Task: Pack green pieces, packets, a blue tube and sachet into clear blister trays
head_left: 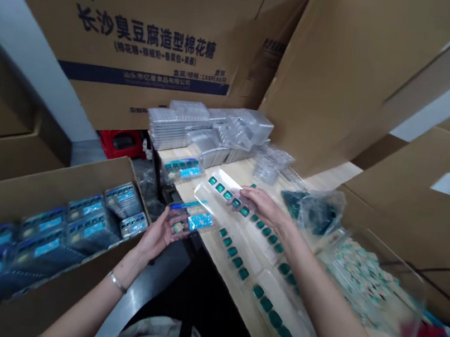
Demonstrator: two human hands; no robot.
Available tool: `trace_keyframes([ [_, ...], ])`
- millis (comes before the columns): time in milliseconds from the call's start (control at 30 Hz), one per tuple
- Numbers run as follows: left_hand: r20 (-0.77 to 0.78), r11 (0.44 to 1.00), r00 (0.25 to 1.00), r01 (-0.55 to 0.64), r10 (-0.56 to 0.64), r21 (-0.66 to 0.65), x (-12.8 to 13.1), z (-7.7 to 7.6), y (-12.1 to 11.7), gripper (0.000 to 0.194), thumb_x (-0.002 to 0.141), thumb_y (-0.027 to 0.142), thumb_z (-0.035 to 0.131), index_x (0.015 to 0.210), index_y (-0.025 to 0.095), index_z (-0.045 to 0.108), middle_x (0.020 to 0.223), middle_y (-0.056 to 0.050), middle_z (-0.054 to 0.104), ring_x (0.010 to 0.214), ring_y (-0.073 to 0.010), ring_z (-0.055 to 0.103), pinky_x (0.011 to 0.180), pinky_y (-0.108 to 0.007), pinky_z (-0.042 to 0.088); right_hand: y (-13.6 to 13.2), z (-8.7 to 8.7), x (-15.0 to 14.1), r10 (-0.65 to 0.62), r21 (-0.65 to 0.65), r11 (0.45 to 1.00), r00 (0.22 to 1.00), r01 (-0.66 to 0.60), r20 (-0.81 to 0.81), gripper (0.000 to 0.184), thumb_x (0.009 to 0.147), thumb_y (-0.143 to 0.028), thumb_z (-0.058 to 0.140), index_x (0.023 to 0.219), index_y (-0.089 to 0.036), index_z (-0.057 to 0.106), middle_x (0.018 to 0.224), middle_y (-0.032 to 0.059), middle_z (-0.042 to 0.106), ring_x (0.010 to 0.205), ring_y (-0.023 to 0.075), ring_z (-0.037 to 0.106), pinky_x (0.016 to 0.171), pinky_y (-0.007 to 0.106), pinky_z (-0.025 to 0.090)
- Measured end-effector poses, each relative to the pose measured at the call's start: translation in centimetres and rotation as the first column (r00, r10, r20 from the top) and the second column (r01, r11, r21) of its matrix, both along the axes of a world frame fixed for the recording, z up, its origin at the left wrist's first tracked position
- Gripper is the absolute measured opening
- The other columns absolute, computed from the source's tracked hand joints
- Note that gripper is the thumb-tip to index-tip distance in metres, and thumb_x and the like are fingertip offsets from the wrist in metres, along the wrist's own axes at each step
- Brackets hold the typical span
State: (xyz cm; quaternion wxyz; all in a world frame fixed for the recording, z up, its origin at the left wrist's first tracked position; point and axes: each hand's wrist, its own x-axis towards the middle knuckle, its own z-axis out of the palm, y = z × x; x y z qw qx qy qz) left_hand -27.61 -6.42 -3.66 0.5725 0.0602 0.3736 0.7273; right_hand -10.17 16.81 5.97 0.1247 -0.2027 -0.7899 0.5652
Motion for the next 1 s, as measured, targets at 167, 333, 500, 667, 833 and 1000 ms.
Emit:
trace_keyframes([
  [167, 0.019, 0.999, 0.999, 0.026, -0.027, 0.039, -0.3, 0.0, 0.2, 0.047, 0.084, 0.054, 0.045, 0.103, 0.013, 0.056, 0.097, -0.012, 0.066, 0.085, -0.023, 0.066, 0.08, -0.044, 0.053, -1.2, -0.8, -2.8, 0.292, -0.287, 0.925, 0.95, -0.251, 0.113, 0.037, 0.077, -0.045, 0.061, 0.092, -0.012, 0.065, 0.077, 0.0029, 0.067, 0.065, 0.0117, 0.058, 0.059, 0.022, 0.045],
  [333, -0.077, 0.997, 0.994, 0.081, -0.081, -0.003, -0.2, 0.1, 0.5, 0.046, 0.081, 0.052, 0.053, 0.108, 0.014, 0.057, 0.105, -0.013, 0.064, 0.084, -0.0213, 0.066, 0.071, -0.036, 0.056, -1.1, -2.4, -7.0, 0.434, -0.119, 0.901, 0.85, -0.418, 0.3, 0.04, 0.073, -0.048, 0.064, 0.086, -0.011, 0.068, 0.075, 0.0016, 0.065, 0.066, 0.0118, 0.057, 0.06, 0.021, 0.043],
  [500, -0.202, 0.994, 0.979, -0.021, 0.0, -0.105, 0.0, -0.4, 0.8, 0.037, 0.076, 0.034, 0.068, 0.107, 0.017, 0.057, 0.103, -0.008, 0.065, 0.079, -0.0165, 0.066, 0.067, -0.031, 0.057, -0.8, -4.3, -8.4, 0.121, 0.498, 0.821, 0.937, -0.28, 0.327, 0.045, 0.072, -0.051, 0.065, 0.095, -0.013, 0.067, 0.093, 0.0084, 0.065, 0.085, 0.0193, 0.06, 0.076, 0.027, 0.043],
  [667, -0.23, 0.983, 0.968, -0.131, 0.099, -0.127, 0.5, -0.7, 0.9, 0.039, 0.074, 0.036, 0.069, 0.106, 0.017, 0.056, 0.102, -0.007, 0.065, 0.073, -0.0154, 0.065, 0.061, -0.03, 0.057, -1.9, -6.0, -5.7, -0.177, 0.534, 0.843, 0.905, -0.063, 0.387, 0.048, 0.079, -0.051, 0.057, 0.108, -0.013, 0.059, 0.091, 0.012, 0.064, 0.086, 0.0229, 0.061, 0.076, 0.031, 0.044],
  [833, -0.302, 0.963, 0.923, -0.265, 0.24, -0.044, 0.3, 0.7, 1.5, 0.042, 0.076, 0.037, 0.066, 0.113, 0.022, 0.055, 0.114, -0.007, 0.062, 0.083, -0.0166, 0.065, 0.062, -0.026, 0.055, -3.1, -5.8, -5.3, -0.068, -0.007, 0.998, 0.988, 0.07, 0.139, 0.056, 0.083, -0.049, 0.051, 0.124, -0.012, 0.046, 0.082, 0.005, 0.064, 0.068, 0.015, 0.06, 0.061, 0.026, 0.045],
  [1000, -0.342, 0.888, 0.822, -0.449, 0.455, 0.101, -3.9, 2.9, 4.0, 0.04, 0.074, 0.032, 0.068, 0.111, 0.021, 0.058, 0.115, -0.004, 0.062, 0.098, -0.0137, 0.06, 0.081, -0.023, 0.049, -2.7, -4.4, -11.2, -0.27, 0.012, 0.962, 0.96, 0.272, -0.067, 0.041, 0.08, -0.043, 0.055, 0.108, -0.013, 0.057, 0.087, 0.0055, 0.064, 0.07, 0.0135, 0.059, 0.064, 0.025, 0.047],
])
